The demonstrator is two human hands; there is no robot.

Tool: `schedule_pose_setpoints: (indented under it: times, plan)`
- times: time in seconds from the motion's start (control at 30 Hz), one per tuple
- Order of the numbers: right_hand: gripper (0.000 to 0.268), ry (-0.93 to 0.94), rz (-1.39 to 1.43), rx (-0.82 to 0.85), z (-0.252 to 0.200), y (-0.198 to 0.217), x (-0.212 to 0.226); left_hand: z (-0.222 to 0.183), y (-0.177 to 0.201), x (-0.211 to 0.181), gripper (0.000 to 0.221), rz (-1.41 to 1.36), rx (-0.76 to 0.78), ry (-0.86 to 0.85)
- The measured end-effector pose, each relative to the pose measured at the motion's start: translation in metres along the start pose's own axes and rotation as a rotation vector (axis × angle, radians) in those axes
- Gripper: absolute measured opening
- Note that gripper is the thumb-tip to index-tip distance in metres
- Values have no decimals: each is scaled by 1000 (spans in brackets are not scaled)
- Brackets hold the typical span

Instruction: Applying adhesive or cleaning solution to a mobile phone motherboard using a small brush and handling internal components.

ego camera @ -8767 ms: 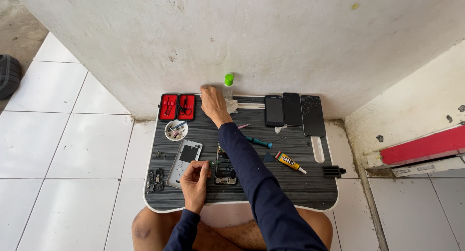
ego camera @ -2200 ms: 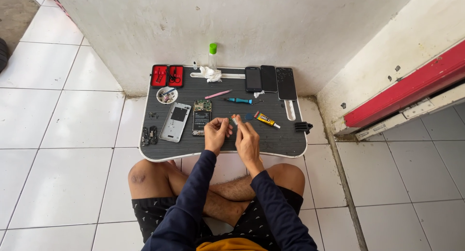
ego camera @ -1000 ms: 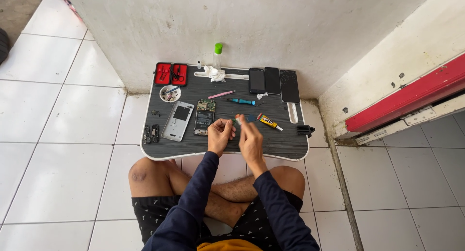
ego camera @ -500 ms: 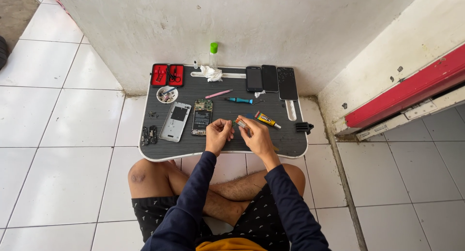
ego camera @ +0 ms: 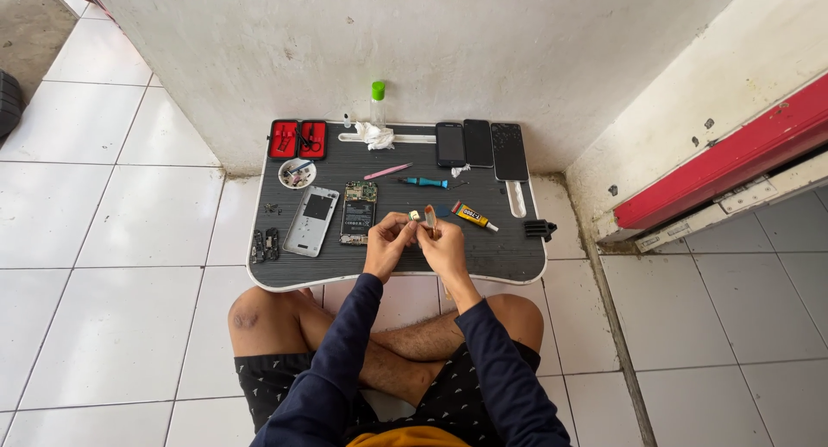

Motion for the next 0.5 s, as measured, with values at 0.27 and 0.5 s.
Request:
schedule_pose_setpoints:
  times: [0.27, 0.5]
  plan:
    - [35, -93, 226, 36, -10, -1, 12, 0, 1, 1, 16, -16, -56, 51]
    - [17, 269, -69, 16, -7, 41, 45, 1, 0, 10, 18, 10, -10, 63]
Point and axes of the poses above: each hand's wrist, its own z-axis towards the middle knuckle, its own y-axis out of the back of the hand, x = y × z, the point moved 6 cm from there along z, towards the middle knuckle, and after that the axes turned 10 degrees about x, right-handed, at the moved point
